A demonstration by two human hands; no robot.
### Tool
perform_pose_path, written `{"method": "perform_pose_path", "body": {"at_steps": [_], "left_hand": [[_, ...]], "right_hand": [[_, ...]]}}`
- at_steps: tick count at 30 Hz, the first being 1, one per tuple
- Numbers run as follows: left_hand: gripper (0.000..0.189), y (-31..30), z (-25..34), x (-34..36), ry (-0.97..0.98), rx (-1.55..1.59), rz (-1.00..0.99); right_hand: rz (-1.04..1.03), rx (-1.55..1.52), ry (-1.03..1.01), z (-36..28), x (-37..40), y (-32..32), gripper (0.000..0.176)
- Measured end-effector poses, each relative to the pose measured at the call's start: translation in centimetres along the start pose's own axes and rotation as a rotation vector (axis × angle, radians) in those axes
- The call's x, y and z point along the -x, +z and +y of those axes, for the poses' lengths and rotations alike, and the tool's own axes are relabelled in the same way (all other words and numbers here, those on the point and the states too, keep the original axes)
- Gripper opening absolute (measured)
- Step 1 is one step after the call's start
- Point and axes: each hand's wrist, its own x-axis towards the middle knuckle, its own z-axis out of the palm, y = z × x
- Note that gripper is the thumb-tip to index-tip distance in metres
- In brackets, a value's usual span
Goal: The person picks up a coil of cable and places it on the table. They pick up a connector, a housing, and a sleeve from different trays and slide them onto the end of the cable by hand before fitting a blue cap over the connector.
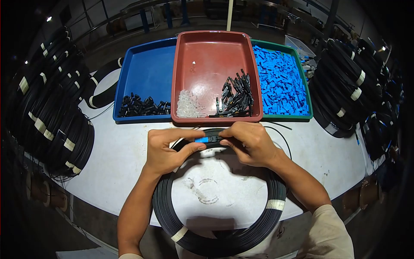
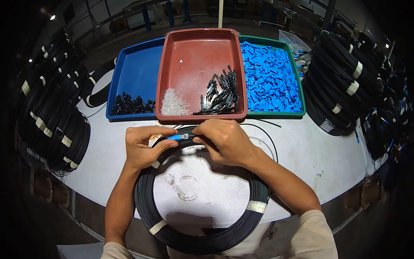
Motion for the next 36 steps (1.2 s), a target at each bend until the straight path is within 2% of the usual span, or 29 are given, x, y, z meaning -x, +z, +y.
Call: {"method": "perform_pose_path", "body": {"at_steps": [3,4,5,7,9,16,18,21,22,26,30,33,36], "left_hand": [[0.034,0.0,0.8,0.5,-0.019,0.019,-0.039],[0.036,0.8,0.6,0.5,0.044,0.095,0.059],[0.036,1.0,1.1,0.4,0.041,0.101,0.056],[0.037,0.8,2.3,0.1,-0.1,0.168,0.022],[0.036,0.6,2.1,0.1,-0.107,0.174,-0.008],[0.039,0.9,1.2,-0.1,-0.007,0.167,-0.101],[0.042,1.0,1.2,0.0,-0.058,0.285,-0.036],[0.045,0.7,1.8,0.2,-0.125,0.294,0.02],[0.047,0.7,1.6,0.3,-0.085,0.272,0.039],[0.047,1.2,1.7,0.7,-0.11,0.262,0.036],[0.046,0.9,1.6,0.4,-0.08,0.259,-0.017],[0.046,0.8,1.0,0.7,-0.11,0.306,0.031],[0.044,0.8,1.7,0.2,-0.139,0.263,-0.037]], "right_hand": [[-0.022,0.004,-0.016,-0.6,0.1,0.1,0.021],[-0.015,-0.014,0.004,-1.0,0.1,0.1,0.02],[-0.008,-0.034,0.027,-1.5,0.1,0.1,0.02],[-0.012,-0.023,0.055,-2.4,0.0,-0.1,0.018],[0.007,-0.12,0.123,-2.7,0.0,0.1,0.017],[0.005,-0.171,0.16,-3.3,-0.2,0.3,0.016],[-0.034,-0.202,0.155,-3.3,-0.3,0.2,0.015],[-0.017,-0.21,0.172,-2.4,-0.2,0.5,0.014],[-0.04,-0.186,0.176,-2.4,-0.3,0.0,0.014],[-0.046,-0.097,0.074,-2.6,-0.1,0.4,0.015],[-0.08,-0.156,0.126,-2.3,0.0,0.2,0.016],[-0.052,-0.139,0.091,-1.6,-0.3,0.1,0.016],[-0.085,-0.099,0.072,-2.0,-0.1,0.1,0.016]]}}
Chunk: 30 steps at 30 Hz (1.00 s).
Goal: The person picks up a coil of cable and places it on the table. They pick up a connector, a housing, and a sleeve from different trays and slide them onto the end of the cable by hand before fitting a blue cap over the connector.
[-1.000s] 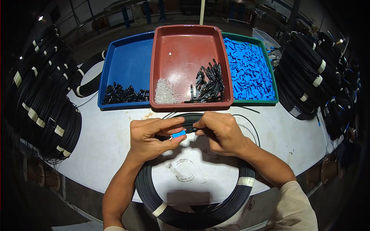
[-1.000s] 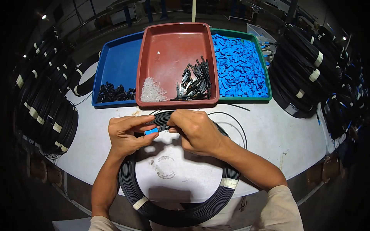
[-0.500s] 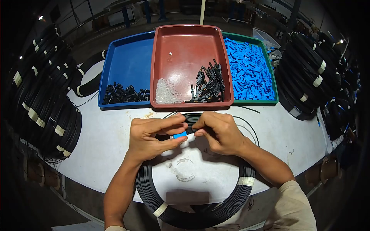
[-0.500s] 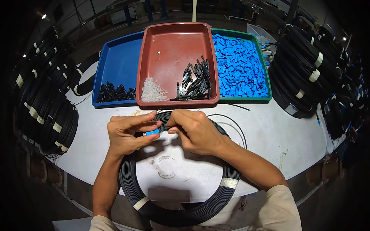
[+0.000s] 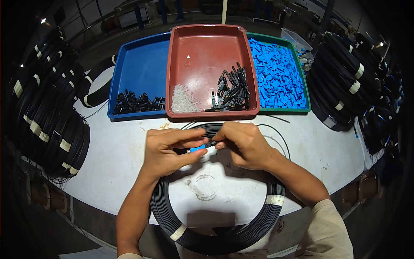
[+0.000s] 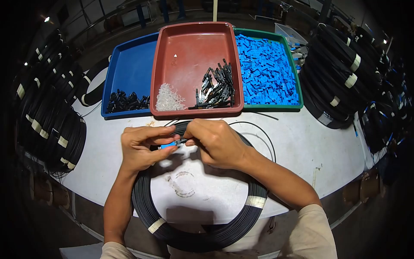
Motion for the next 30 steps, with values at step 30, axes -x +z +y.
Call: {"method": "perform_pose_path", "body": {"at_steps": [30], "left_hand": [[0.018,0.2,-0.7,-0.1,0.16,-0.271,0.016]], "right_hand": [[0.024,0.121,-0.126,1.0,0.4,0.6,0.022]]}}
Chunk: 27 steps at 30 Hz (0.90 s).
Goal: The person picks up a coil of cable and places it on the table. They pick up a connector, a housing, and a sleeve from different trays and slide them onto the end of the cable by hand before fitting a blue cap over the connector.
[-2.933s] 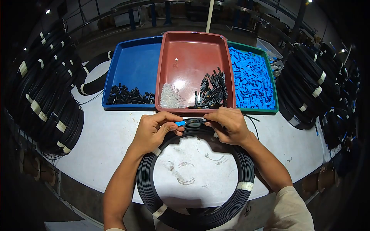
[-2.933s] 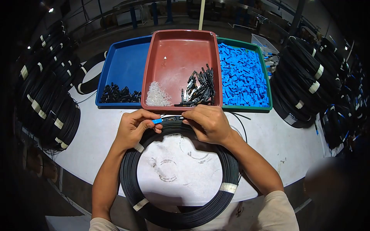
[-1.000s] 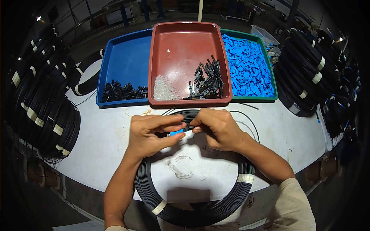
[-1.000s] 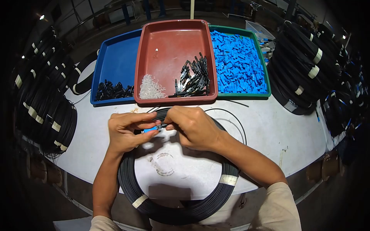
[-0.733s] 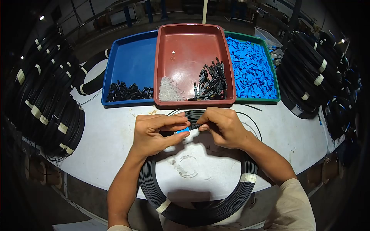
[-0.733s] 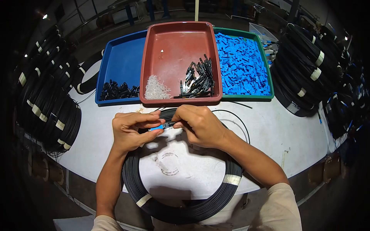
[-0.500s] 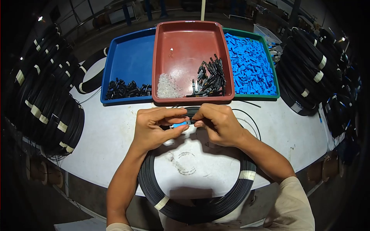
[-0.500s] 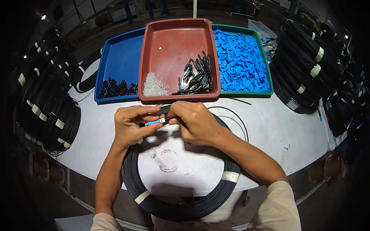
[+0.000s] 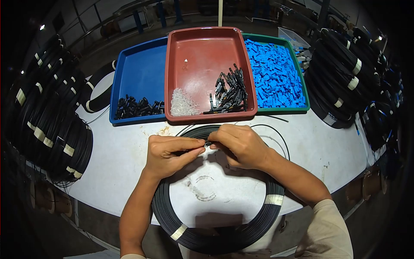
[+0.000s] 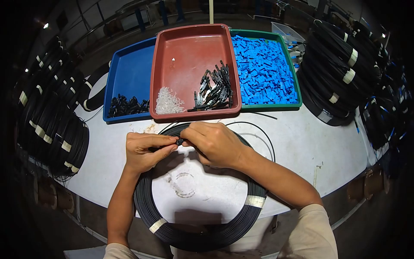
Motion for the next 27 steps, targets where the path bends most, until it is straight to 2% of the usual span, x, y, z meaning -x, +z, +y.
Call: {"method": "perform_pose_path", "body": {"at_steps": [7,10,12,15,19,21,25,27], "left_hand": [[0.018,-0.3,0.4,0.2,-0.025,0.119,-0.003],[0.017,-0.4,1.0,0.0,-0.106,0.108,-0.064],[0.017,0.0,0.8,0.0,0.075,0.112,-0.006],[0.018,0.2,0.4,0.1,0.151,0.083,0.02],[0.021,0.1,0.4,0.2,0.2,0.053,0.013],[0.022,0.1,0.5,0.2,0.201,0.007,-0.017],[0.019,0.2,0.4,0.2,0.197,-0.032,-0.012],[0.017,0.1,0.9,0.0,0.068,-0.004,-0.069]], "right_hand": [[0.1,0.053,-0.165,0.0,0.0,0.0,0.028],[0.123,0.125,-0.243,-0.2,0.0,-0.1,0.025],[0.139,0.152,-0.285,-0.3,0.1,-0.2,0.026],[0.144,0.155,-0.298,-0.4,0.1,-0.1,0.025],[0.095,0.133,-0.241,-1.0,-0.1,-0.5,0.027],[-0.032,0.094,-0.092,-1.4,-0.3,-0.9,0.016],[-0.068,0.074,-0.058,-0.7,-0.1,-0.1,0.014],[-0.049,0.095,-0.092,-0.6,0.2,0.0,0.016]]}}
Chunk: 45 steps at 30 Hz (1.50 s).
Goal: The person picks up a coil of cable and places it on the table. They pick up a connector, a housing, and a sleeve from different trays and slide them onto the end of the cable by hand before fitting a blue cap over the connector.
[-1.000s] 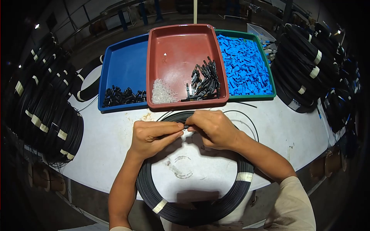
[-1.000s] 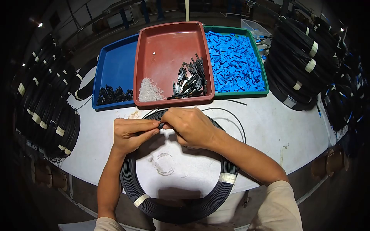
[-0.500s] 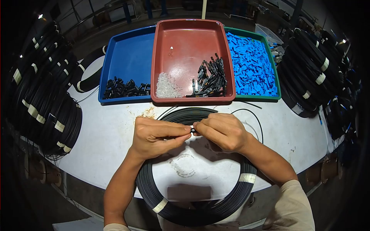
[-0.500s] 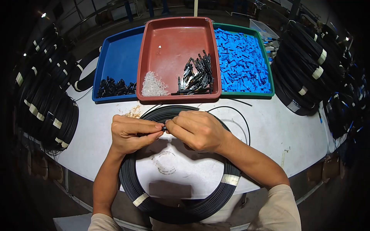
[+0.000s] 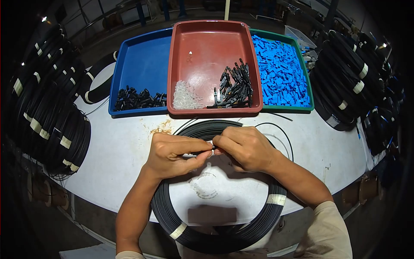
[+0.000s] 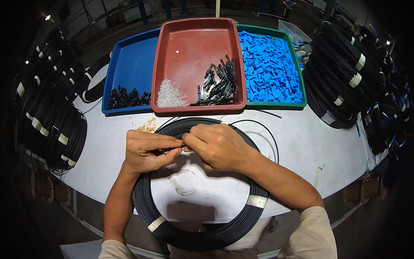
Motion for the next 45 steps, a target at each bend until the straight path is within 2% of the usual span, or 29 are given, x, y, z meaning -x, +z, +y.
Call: {"method": "perform_pose_path", "body": {"at_steps": [3,7,10,12,15,18,21,28,31,33,40,43,45], "left_hand": [[0.016,0.1,-0.3,0.1,0.033,0.001,0.043],[0.018,0.0,-0.3,0.1,0.052,0.009,0.068],[0.02,0.1,-0.3,0.2,0.121,-0.023,0.07],[0.021,0.0,-0.2,0.2,0.136,-0.046,0.051],[0.021,-0.1,-0.4,0.2,0.116,-0.066,0.063],[0.021,-0.3,-0.4,0.1,0.07,-0.049,0.065],[0.021,0.0,-0.5,0.2,0.068,-0.01,0.077],[0.018,-0.1,-0.4,0.1,0.086,-0.039,0.067],[0.018,-0.2,-0.2,0.1,0.038,-0.01,0.075],[0.019,-0.4,-0.1,0.1,0.025,0.017,0.058],[0.018,0.3,-0.4,0.2,0.108,0.015,0.082],[0.019,-0.2,-0.4,0.1,0.075,-0.004,0.071],[0.019,-0.3,-0.4,0.1,0.047,-0.014,0.064]], "right_hand": [[0.116,0.002,-0.051,0.0,-0.2,0.3,0.018],[0.137,0.1,-0.127,-0.4,-0.3,-0.3,0.02],[0.077,0.084,-0.058,-0.7,-0.1,-0.5,0.022],[-0.013,-0.027,0.067,-0.7,-0.1,-0.6,0.026],[0.051,-0.063,0.067,-0.2,-0.2,0.1,0.028],[0.151,-0.036,0.005,-0.1,-0.3,0.2,0.025],[0.112,0.022,-0.051,0.1,-0.1,-0.2,0.021],[0.034,-0.027,0.044,-0.2,-0.3,-0.3,0.02],[0.135,-0.032,0.02,-0.1,-0.4,-0.1,0.018],[0.197,0.019,-0.09,0.4,-0.3,0.1,0.017],[0.023,-0.034,0.054,-0.4,-0.2,-0.8,0.021],[0.076,-0.049,0.046,-0.2,-0.3,-0.1,0.021],[0.221,-0.036,-0.003,-0.1,-0.4,0.6,0.018]]}}
